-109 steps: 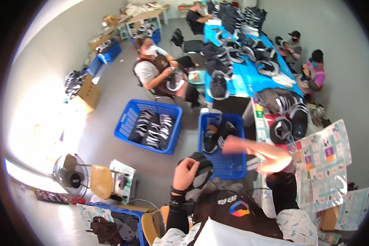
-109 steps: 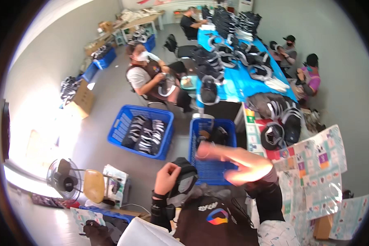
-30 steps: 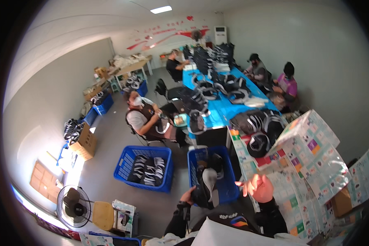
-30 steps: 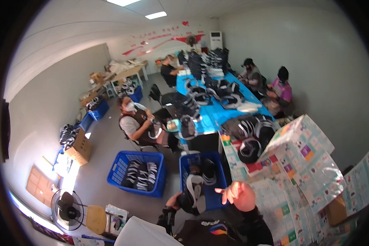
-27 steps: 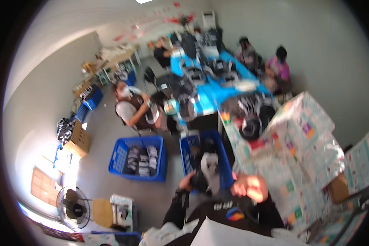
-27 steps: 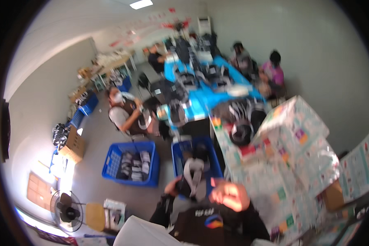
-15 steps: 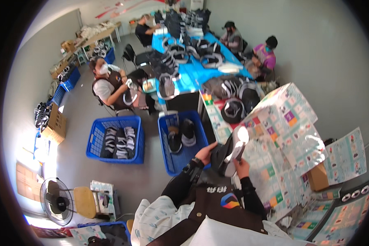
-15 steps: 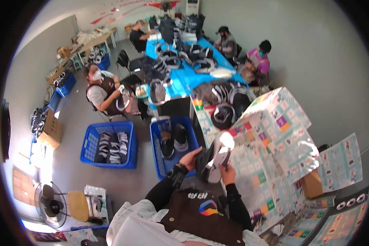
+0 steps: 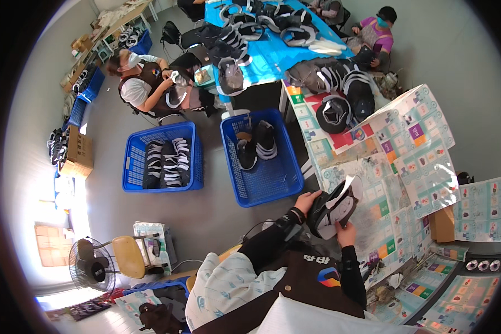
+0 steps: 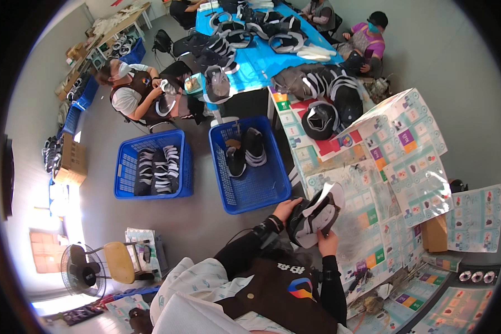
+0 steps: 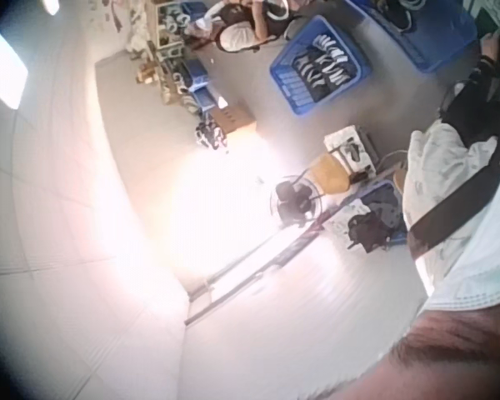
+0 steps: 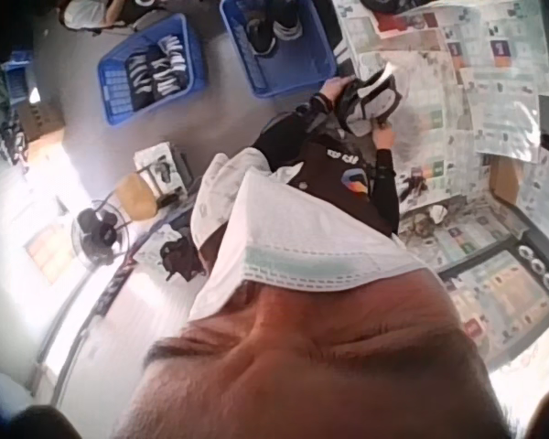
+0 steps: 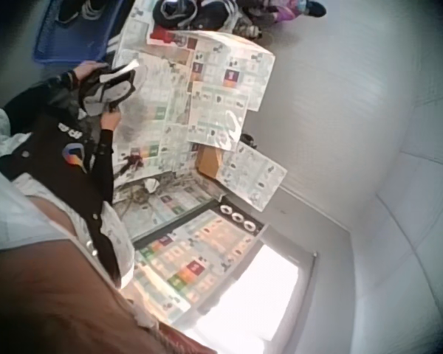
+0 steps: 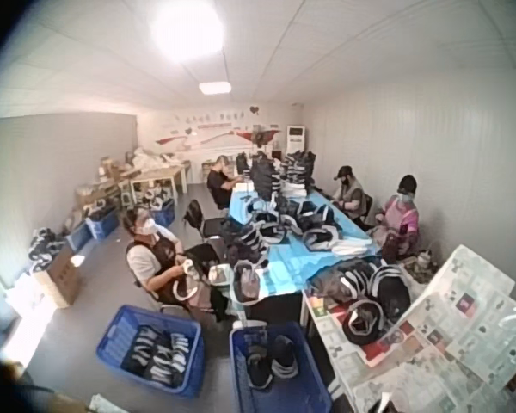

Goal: Applying glue to the interior and edges of shoe components using a specialized glue dispenser.

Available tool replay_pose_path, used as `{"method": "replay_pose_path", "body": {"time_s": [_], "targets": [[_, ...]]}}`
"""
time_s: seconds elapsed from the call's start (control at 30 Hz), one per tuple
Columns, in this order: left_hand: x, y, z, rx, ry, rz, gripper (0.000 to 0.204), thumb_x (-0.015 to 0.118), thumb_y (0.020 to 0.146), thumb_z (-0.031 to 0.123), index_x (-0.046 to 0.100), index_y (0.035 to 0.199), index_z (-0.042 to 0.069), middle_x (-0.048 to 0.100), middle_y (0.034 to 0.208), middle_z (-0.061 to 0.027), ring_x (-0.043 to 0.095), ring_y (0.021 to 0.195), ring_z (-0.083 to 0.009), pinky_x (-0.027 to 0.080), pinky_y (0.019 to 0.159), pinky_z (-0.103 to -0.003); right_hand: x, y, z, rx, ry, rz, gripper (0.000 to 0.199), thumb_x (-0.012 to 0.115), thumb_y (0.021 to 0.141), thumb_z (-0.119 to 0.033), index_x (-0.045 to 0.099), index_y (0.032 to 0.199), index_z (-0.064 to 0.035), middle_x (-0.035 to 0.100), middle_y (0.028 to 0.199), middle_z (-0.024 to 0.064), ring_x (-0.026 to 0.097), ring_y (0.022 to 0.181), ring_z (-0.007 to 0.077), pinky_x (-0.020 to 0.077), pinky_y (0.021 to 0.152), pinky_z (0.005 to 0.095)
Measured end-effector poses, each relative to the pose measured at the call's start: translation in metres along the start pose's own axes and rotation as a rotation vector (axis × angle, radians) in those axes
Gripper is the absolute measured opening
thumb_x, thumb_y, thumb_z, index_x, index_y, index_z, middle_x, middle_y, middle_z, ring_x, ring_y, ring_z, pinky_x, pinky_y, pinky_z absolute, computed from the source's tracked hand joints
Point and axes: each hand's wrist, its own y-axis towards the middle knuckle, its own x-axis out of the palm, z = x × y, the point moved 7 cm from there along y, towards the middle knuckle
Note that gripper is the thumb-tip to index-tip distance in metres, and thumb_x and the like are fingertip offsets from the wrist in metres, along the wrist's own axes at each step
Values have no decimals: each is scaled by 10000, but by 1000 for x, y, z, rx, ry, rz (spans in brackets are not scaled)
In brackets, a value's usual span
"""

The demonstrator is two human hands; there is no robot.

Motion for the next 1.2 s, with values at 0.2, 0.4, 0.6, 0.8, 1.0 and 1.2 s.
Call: {"method": "replay_pose_path", "body": {"time_s": [0.2, 0.4, 0.6, 0.8, 1.0, 1.2], "targets": [[20, 16, -31, 264, 817, 245, 456, 727, 895, 415, 700, 813, -32, 693, 712, -134, 651, 677, -165, 495, 640, -367, -9, -33, 46, 417, 278, -232, 339, 719, 913, -283, 722, 1047, 28, 731, 853, 119, 723, 719, 220, 582, 605, 349], [62, 34, -46, 186, 670, 107, 415, 728, 899, 379, 682, 812, -24, 709, 746, -115, 675, 664, -194, 506, 601, -351, -34, -29, 94, 455, 540, -396, 352, 662, 983, -309, 641, 1153, -2, 720, 911, 107, 736, 767, 215, 580, 624, 328], [62, 13, -44, 98, 376, 237, 315, 713, 928, 274, 671, 959, -37, 720, 824, -119, 696, 689, -215, 534, 607, -336, -78, -11, 137, 339, 405, -529, 269, 629, 1001, -225, 653, 1145, 1, 748, 941, 122, 728, 810, 190, 565, 667, 322], [10, -19, -2, 373, 446, 452, 289, 727, 918, 255, 679, 905, -29, 709, 818, -107, 683, 692, -203, 529, 635, -335, -111, 29, 52, 100, 333, -516, 267, 671, 964, -190, 668, 1140, 10, 751, 941, 115, 728, 839, 169, 552, 720, 317], [-8, -62, 47, 383, 323, 615, 386, 713, 918, 319, 687, 956, -64, 731, 914, -162, 719, 794, -249, 555, 689, -381, -175, 27, -161, -419, 411, -555, 234, 677, 964, -139, 665, 1167, -23, 723, 817, 88, 713, 759, 141, 528, 670, 285], [-120, -33, 50, 1097, 911, 322, 220, 670, 973, 277, 710, 1121, 120, 708, 748, -34, 689, 661, -194, 553, 693, -299, -210, -55, -364, -741, 690, -886, 419, 624, 975, -15, 524, 1381, -47, 612, 725, 9, 599, 664, 67, 487, 631, 238]]}}
